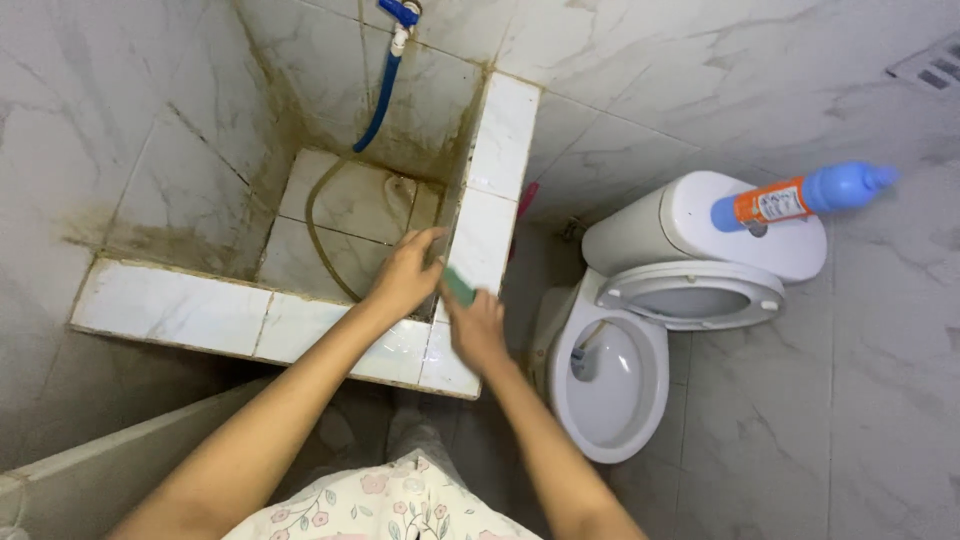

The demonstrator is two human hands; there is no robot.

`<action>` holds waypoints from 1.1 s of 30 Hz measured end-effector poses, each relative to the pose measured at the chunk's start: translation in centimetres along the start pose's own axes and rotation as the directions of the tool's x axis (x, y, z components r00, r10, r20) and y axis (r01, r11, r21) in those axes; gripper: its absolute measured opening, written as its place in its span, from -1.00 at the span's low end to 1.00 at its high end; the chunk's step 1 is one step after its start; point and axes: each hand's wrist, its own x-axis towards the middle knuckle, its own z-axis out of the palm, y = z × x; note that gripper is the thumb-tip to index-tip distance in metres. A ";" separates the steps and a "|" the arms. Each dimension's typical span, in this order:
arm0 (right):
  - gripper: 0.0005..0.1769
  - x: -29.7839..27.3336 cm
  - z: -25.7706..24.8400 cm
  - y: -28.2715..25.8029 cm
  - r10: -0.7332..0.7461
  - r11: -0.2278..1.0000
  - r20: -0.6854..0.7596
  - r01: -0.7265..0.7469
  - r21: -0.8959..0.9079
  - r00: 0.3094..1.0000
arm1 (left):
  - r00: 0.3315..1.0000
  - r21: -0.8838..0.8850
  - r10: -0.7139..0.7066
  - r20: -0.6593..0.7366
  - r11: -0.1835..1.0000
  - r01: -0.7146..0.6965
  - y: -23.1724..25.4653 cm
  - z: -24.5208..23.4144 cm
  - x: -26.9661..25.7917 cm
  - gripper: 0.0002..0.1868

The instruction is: The person is cleaning the bathroom, specifically scrubbing the toilet bowl and the surrounding tiles.

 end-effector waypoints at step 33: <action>-0.40 -3.8 2.0 -11.4 0.093 0.992 0.040 -0.096 0.079 0.995 | 0.999 -0.028 -0.018 -0.050 0.999 0.017 -2.7 -5.2 -5.3 -0.52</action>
